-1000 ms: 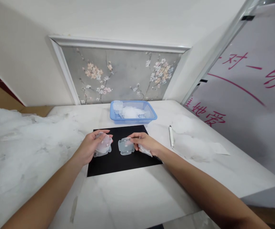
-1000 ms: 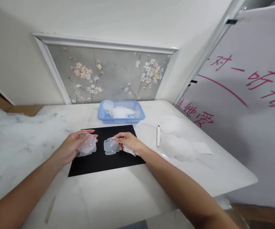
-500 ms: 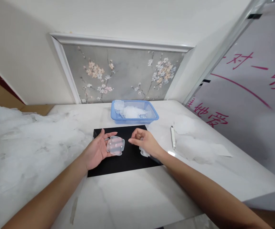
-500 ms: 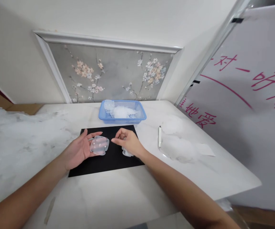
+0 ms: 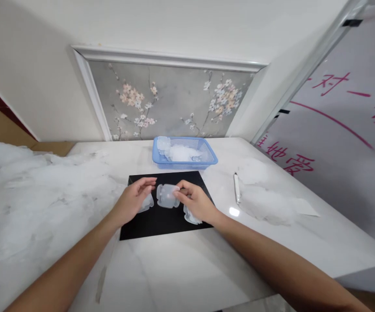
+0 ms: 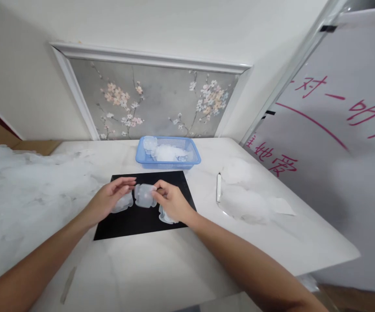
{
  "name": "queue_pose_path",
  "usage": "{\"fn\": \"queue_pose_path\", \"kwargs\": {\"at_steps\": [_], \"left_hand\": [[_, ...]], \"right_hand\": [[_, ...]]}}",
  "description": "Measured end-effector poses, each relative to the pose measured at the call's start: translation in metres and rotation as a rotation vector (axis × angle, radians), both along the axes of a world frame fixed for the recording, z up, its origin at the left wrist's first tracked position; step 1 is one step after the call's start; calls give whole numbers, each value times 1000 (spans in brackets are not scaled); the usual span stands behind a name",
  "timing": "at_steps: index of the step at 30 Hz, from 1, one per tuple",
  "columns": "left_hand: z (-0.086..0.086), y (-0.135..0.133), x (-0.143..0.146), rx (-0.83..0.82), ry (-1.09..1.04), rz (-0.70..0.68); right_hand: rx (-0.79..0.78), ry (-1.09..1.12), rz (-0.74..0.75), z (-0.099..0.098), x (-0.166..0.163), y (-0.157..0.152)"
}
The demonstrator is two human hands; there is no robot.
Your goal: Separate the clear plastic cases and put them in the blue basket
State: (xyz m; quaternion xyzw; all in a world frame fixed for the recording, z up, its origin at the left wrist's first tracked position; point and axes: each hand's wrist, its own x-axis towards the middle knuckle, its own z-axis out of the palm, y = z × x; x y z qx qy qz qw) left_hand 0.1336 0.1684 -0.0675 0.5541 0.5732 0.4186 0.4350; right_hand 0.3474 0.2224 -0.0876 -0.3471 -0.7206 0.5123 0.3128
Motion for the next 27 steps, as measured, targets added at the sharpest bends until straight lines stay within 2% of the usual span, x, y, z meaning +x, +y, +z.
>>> {"fn": "queue_pose_path", "kwargs": {"at_steps": [1,3,4,6,9,14,17,21,27], "left_hand": [[-1,1,-5,63,221,2],[-4,4,-15,89,565,-7],[-5,5,-19,71,665,-10],[-7,7,-26,40,727,-28],[-8,8,-28,95,598,-47],[0,5,-19,144,365,49],[7,3,-14,38,178,94],[12,1,-11,-131,-156,72],[13,2,-8,-199,-248,219]], "right_hand": [[-128,31,-13,0,1,3],[-319,69,-4,0,3,10],[-391,80,-3,0,5,13],[-510,111,2,0,7,18],[-623,164,13,1,9,21],[-673,182,12,1,10,23],[-665,187,12,0,11,23],[-668,186,19,-1,12,24],[-601,151,25,3,12,23]]}}
